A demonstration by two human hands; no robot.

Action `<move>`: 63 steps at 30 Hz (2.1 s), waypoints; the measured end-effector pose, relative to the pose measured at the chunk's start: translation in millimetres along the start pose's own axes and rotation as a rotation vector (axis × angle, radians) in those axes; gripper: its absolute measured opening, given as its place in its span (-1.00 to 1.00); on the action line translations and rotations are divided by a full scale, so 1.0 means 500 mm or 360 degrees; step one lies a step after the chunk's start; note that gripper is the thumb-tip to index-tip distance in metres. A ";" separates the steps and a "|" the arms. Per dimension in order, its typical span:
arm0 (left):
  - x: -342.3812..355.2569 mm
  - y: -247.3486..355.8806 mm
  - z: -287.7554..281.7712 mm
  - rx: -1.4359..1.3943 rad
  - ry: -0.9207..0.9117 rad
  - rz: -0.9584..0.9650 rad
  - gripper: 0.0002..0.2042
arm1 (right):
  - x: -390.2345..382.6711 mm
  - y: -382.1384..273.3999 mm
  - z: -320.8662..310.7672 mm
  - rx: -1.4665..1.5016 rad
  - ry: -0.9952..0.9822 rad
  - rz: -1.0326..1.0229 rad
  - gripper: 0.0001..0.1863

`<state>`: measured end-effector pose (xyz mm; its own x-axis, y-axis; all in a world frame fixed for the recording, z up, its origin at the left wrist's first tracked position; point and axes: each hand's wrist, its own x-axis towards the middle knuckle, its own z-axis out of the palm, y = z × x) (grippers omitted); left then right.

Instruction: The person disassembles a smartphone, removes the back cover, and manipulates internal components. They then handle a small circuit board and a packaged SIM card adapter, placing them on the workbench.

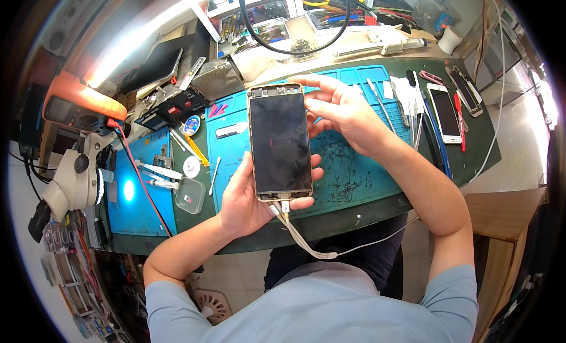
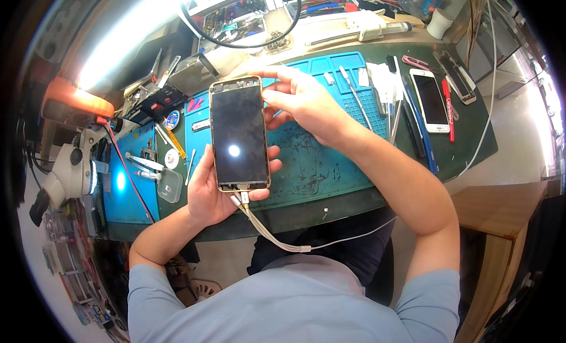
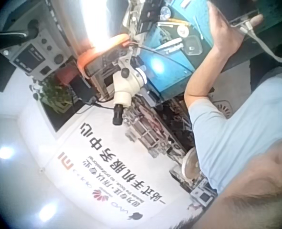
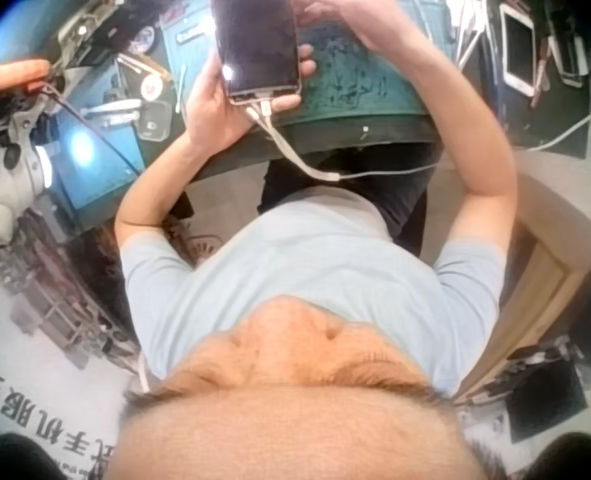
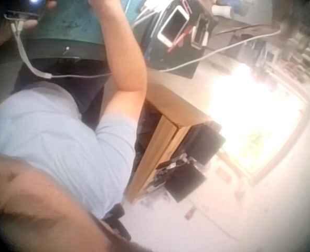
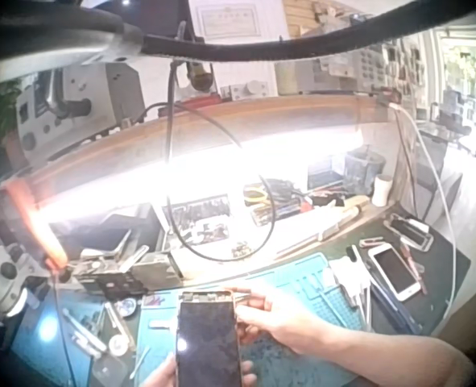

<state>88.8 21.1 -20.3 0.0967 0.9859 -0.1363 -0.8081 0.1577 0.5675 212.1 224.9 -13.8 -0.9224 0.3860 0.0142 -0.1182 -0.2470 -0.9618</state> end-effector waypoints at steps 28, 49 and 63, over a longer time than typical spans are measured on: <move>-0.001 -0.006 -0.010 -0.0096 -0.0033 0.0039 -0.22 | 0.005 0.013 -0.005 -0.0096 0.0049 0.0048 -0.43; 0.001 -0.002 -0.003 -0.0085 -0.0071 0.0134 -0.24 | -0.228 -0.215 0.119 0.0335 -0.1012 -0.0008 -0.82; -0.009 -0.008 -0.009 0.0175 -0.0073 0.0153 -0.22 | -0.237 -0.104 0.136 -0.0409 0.0139 -0.0084 -0.65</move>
<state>89.1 15.6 -25.9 0.0502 0.9979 -0.0410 -0.7466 0.0648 0.6621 302.4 131.4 53.3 -0.8809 0.4702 0.0533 -0.0578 0.0048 -0.9983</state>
